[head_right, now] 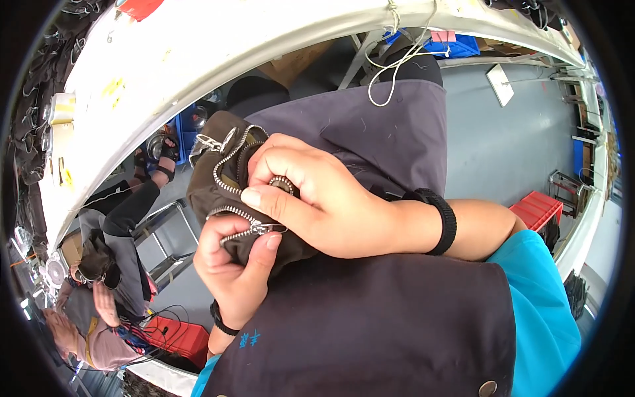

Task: The recorder trims loose threads and inspects the zipper/lining of a small brown leather pouch at a workshop station.

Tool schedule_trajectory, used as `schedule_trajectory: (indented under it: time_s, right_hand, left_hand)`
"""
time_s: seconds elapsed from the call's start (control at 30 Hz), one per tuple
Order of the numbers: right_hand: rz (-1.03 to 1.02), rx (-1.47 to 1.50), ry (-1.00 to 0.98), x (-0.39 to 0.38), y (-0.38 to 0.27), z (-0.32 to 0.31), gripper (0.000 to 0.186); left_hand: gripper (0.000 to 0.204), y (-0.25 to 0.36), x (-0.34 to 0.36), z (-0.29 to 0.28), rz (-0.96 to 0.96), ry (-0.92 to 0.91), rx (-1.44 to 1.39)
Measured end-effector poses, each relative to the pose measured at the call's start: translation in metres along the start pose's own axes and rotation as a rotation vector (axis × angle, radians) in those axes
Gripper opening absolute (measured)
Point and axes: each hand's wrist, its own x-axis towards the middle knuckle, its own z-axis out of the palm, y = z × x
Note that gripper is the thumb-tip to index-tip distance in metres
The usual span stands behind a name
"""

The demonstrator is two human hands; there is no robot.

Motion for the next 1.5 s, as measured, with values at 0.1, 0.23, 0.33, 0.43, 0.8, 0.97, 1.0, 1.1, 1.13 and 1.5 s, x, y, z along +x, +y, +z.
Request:
schedule_trajectory:
  time_s: [0.1,0.23,0.33,0.43,0.8,0.97,1.0,1.1,1.13,1.5]
  right_hand:
    - [-0.052,-0.033,-0.029,0.000,-0.006,-0.001,0.008]
    - [-0.163,-0.094,-0.027,0.002,-0.006,-0.005,0.006]
    - [-0.299,-0.270,-0.075,0.000,-0.015,-0.011,0.017]
    - [-0.569,-0.492,-0.181,0.010,-0.021,-0.018,0.040]
    - [-0.540,-0.562,0.029,0.008,-0.004,-0.013,0.029]
    - [-0.549,-0.629,0.046,0.013,0.001,-0.015,0.041]
    - [-0.553,-0.630,0.046,0.013,-0.002,-0.015,0.041]
    - [-0.666,-0.754,0.128,-0.002,-0.012,-0.021,0.033]
    - [-0.544,-0.653,-0.007,-0.008,-0.016,-0.027,0.031]
    - [0.530,0.388,-0.096,-0.001,-0.009,-0.025,0.022]
  left_hand:
    - [0.029,0.009,0.002,-0.002,0.162,0.049,0.079]
    - [0.032,0.017,0.008,-0.012,0.396,-0.010,0.398]
    - [0.029,0.021,0.011,-0.014,0.550,-0.059,0.516]
    - [0.026,0.017,0.016,-0.015,0.663,-0.137,0.527]
    - [0.021,0.012,0.013,-0.012,0.937,0.023,0.695]
    - [0.021,0.004,0.021,-0.010,1.003,0.031,0.698]
    - [0.021,0.001,0.022,-0.009,0.994,0.045,0.708]
    - [0.020,0.000,0.026,-0.010,0.948,0.085,0.735]
    - [0.018,0.000,0.026,-0.009,0.936,0.088,0.751]
    - [0.026,0.000,0.026,0.002,0.836,-0.214,0.526]
